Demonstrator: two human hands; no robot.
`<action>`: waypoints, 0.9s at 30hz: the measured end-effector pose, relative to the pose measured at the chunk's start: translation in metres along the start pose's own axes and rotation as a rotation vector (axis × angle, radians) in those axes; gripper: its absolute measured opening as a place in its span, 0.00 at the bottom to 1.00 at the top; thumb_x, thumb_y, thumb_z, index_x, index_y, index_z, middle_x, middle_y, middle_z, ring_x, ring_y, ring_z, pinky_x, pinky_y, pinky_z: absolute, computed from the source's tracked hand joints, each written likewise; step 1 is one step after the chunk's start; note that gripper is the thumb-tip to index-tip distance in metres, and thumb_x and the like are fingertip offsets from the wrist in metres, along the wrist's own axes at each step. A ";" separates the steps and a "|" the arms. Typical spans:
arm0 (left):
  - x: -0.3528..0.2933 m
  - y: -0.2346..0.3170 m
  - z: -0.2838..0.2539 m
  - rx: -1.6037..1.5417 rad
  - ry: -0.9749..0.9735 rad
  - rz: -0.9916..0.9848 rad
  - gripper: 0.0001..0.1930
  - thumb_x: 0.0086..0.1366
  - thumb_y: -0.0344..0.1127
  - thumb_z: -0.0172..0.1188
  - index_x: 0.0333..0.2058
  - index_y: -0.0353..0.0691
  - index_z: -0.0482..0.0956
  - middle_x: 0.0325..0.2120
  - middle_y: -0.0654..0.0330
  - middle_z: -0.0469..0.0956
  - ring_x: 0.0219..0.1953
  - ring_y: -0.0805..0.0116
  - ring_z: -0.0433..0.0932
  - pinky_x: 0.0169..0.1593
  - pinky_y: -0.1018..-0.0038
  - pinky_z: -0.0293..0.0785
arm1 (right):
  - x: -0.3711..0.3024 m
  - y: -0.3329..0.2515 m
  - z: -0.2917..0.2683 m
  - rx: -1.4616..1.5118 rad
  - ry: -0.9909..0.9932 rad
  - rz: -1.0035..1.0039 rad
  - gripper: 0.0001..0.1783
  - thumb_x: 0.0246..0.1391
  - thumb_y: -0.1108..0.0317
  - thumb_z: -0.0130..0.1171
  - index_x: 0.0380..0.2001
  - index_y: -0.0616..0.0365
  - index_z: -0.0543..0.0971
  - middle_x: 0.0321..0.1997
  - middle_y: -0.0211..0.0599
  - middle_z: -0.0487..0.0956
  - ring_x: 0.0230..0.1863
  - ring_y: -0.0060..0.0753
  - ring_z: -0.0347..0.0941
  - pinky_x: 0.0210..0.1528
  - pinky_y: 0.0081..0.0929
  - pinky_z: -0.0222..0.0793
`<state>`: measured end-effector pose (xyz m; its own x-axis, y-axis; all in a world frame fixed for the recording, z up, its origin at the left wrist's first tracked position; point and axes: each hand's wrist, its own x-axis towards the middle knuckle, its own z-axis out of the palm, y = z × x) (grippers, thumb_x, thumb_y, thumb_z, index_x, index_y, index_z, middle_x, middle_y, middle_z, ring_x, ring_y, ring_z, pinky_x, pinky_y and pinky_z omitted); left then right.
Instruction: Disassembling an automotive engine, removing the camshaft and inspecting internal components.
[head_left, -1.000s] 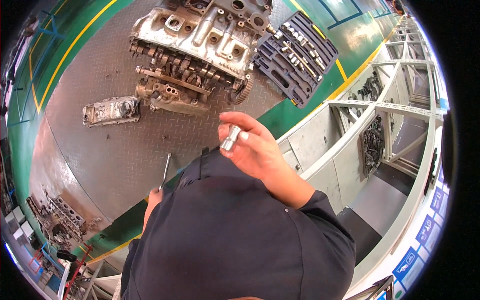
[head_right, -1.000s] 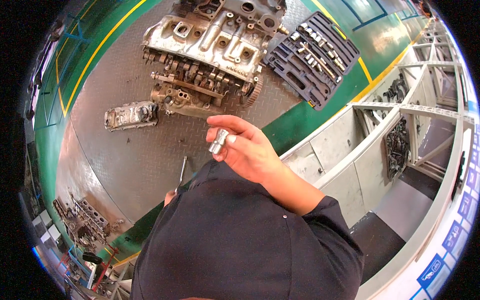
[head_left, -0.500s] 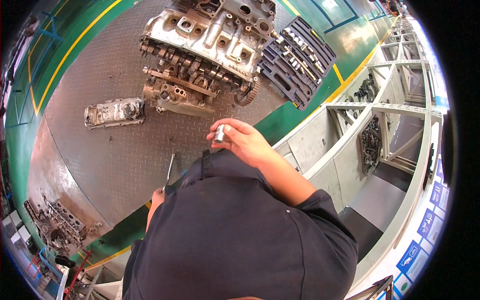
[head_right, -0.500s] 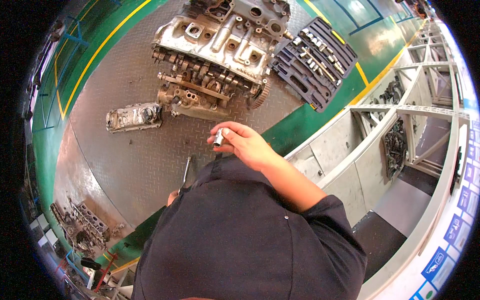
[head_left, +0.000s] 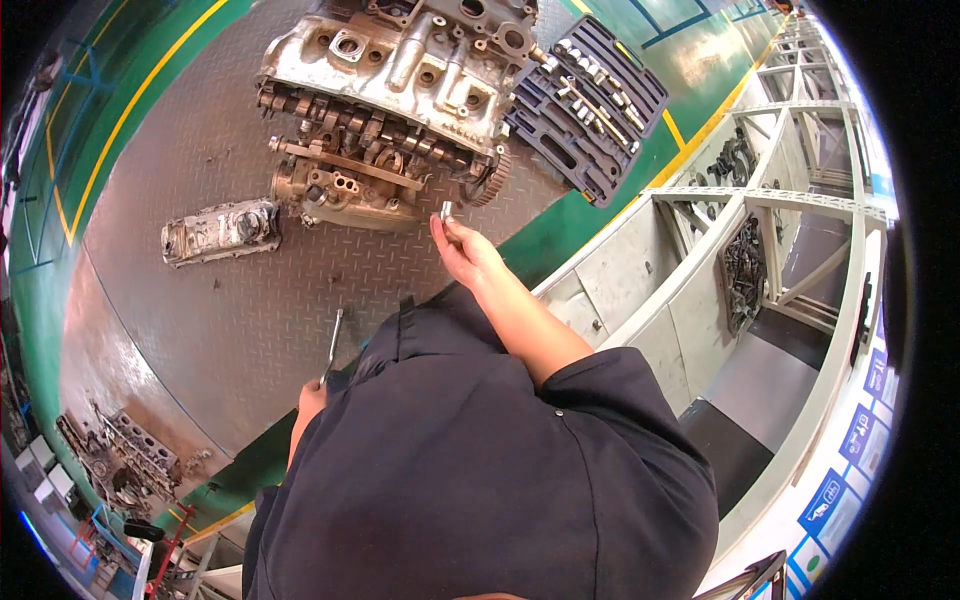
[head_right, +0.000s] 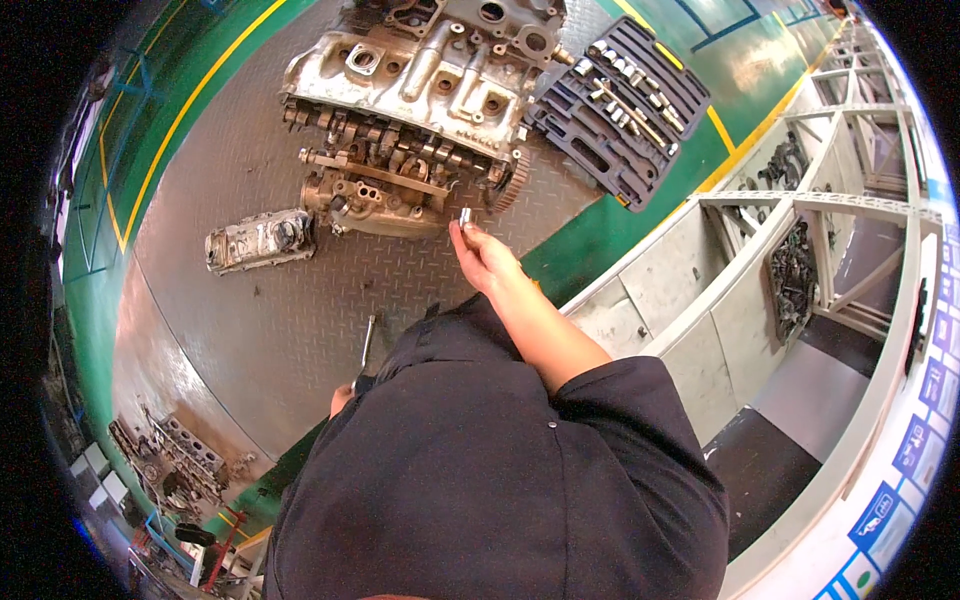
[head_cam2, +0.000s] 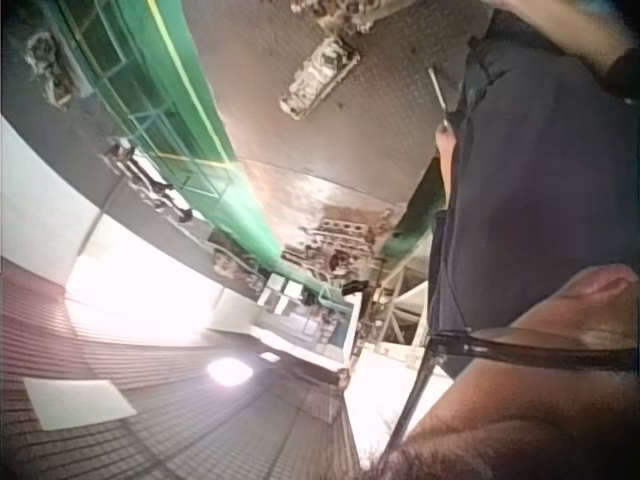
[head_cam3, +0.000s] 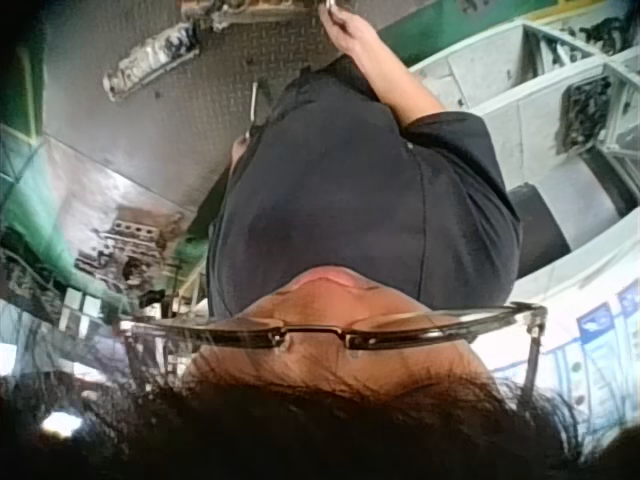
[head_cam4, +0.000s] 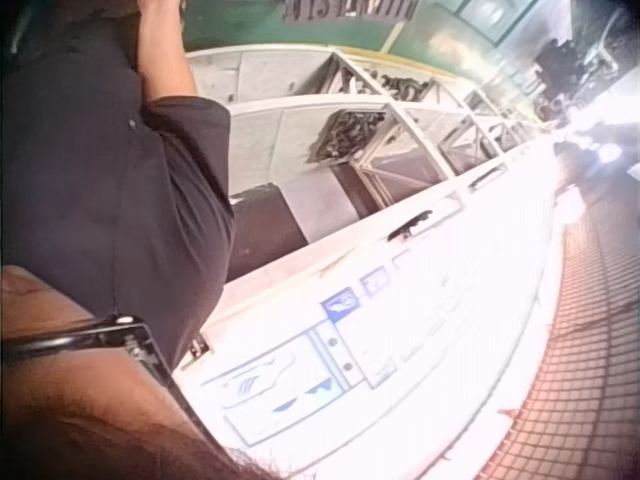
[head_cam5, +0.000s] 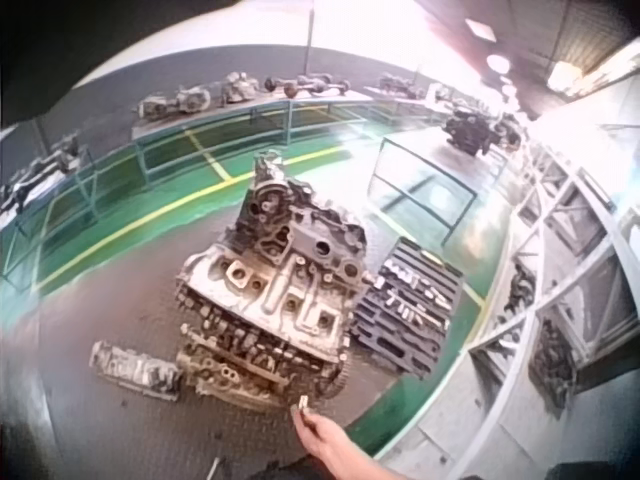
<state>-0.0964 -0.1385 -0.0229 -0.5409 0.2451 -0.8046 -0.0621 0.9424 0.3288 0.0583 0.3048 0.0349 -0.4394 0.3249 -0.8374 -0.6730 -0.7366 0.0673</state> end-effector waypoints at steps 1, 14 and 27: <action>0.002 0.001 -0.002 0.021 0.009 -0.011 0.21 0.62 0.46 0.56 0.37 0.30 0.80 0.27 0.41 0.80 0.34 0.57 0.82 0.39 0.65 0.73 | 0.006 -0.001 0.000 0.012 -0.002 -0.003 0.07 0.62 0.79 0.49 0.41 0.72 0.71 0.43 0.47 0.75 0.46 0.37 0.73 0.53 0.27 0.77; 0.009 0.004 -0.020 0.069 -0.067 0.001 0.21 0.63 0.46 0.57 0.33 0.27 0.78 0.21 0.53 0.78 0.28 0.73 0.75 0.34 0.70 0.71 | 0.038 0.004 0.013 0.321 0.022 -0.239 0.08 0.60 0.76 0.54 0.41 0.70 0.71 0.45 0.47 0.73 0.42 0.34 0.73 0.46 0.19 0.77; -0.001 0.029 -0.035 0.123 -0.013 -0.056 0.19 0.62 0.45 0.58 0.32 0.28 0.78 0.19 0.54 0.76 0.26 0.72 0.73 0.32 0.69 0.70 | 0.050 0.012 0.013 0.261 0.078 -0.353 0.07 0.58 0.77 0.56 0.39 0.68 0.74 0.42 0.42 0.76 0.44 0.35 0.74 0.45 0.19 0.77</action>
<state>-0.1267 -0.1190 0.0048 -0.5284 0.1935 -0.8267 0.0120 0.9753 0.2206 0.0207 0.3196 0.0012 -0.1166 0.4766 -0.8714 -0.9057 -0.4111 -0.1036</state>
